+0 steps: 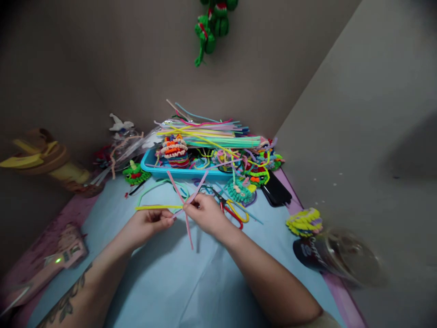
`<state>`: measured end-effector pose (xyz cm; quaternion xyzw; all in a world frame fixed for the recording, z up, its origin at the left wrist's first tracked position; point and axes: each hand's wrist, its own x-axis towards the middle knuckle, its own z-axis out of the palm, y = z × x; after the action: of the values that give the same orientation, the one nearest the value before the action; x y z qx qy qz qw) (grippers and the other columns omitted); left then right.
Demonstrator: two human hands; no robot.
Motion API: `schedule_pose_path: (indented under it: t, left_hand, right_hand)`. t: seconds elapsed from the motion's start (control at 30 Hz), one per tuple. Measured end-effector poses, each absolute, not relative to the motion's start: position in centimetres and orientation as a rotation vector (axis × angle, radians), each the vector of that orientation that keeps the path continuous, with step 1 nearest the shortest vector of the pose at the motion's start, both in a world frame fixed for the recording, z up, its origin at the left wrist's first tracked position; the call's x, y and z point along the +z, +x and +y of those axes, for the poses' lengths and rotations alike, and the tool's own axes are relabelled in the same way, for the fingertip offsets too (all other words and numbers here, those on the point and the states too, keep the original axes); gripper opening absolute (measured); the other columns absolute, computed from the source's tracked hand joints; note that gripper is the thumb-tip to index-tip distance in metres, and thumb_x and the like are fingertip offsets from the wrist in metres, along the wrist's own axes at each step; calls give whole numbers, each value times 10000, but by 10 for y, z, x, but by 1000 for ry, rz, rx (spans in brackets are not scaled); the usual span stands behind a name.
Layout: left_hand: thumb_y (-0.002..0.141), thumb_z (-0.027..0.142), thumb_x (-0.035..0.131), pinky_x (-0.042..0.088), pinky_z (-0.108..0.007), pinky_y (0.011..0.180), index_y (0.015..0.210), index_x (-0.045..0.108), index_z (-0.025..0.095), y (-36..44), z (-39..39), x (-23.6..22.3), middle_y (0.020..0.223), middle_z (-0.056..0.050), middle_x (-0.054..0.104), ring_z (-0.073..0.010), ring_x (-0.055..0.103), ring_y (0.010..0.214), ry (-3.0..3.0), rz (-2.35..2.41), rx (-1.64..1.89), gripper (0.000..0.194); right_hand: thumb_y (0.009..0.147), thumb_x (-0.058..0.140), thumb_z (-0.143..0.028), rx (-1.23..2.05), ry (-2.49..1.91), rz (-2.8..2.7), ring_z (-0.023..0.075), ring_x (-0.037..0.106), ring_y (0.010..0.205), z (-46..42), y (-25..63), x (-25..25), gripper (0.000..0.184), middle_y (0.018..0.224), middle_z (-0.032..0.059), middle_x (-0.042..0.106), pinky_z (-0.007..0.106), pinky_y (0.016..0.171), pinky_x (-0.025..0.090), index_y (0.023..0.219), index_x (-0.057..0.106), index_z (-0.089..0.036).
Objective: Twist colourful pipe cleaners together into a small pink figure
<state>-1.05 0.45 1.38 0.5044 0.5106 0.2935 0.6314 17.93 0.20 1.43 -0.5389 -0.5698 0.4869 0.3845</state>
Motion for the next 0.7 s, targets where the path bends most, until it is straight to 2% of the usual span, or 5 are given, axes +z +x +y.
schedule_pose_path:
  t: [0.17,0.3,0.43,0.53,0.7]
  left_hand:
    - [602,373,760,403,-239,557,714,725,153,-15,12,15,649,-34,668,-140,557,568,1267,1170,740,249]
    - [621,360,757,411,-228,567,797,713,156,-17,15,17,686,-26,664,-137,569,605,1291,1311,990,273]
    - [609,362,790,423,-210,583,1072,616,176,-14,14,13,682,22,641,-115,563,600,1061,1318,1241,529]
    - [559,353,835,445,-218,624,1095,575,162,-7,10,10,712,14,657,-125,597,645,861,1240,1187,625]
    - [566,276,848,476,-228,636,1024,666,160,3,5,8,963,-74,696,-159,644,777,611,969,922,506]
  right_hand:
    - [685,676,-360,1465,-1270,-1233,106,513,525,7,178,10,212,580,-23,578,225,508,390,707,635,-153]
    - [610,760,-365,1582,-1111,-873,88,519,475,8,173,9,269,570,-21,602,204,461,397,696,601,-165]
    - [511,819,-270,1660,-999,-632,78,540,496,6,171,12,360,634,-5,649,184,461,412,777,604,-155]
    - [495,822,-244,1614,-992,-576,85,548,495,5,169,12,407,626,-9,655,186,460,422,818,588,-158]
    - [546,813,-265,1512,-983,-605,87,553,495,5,166,11,360,611,-29,633,192,462,431,778,553,-172]
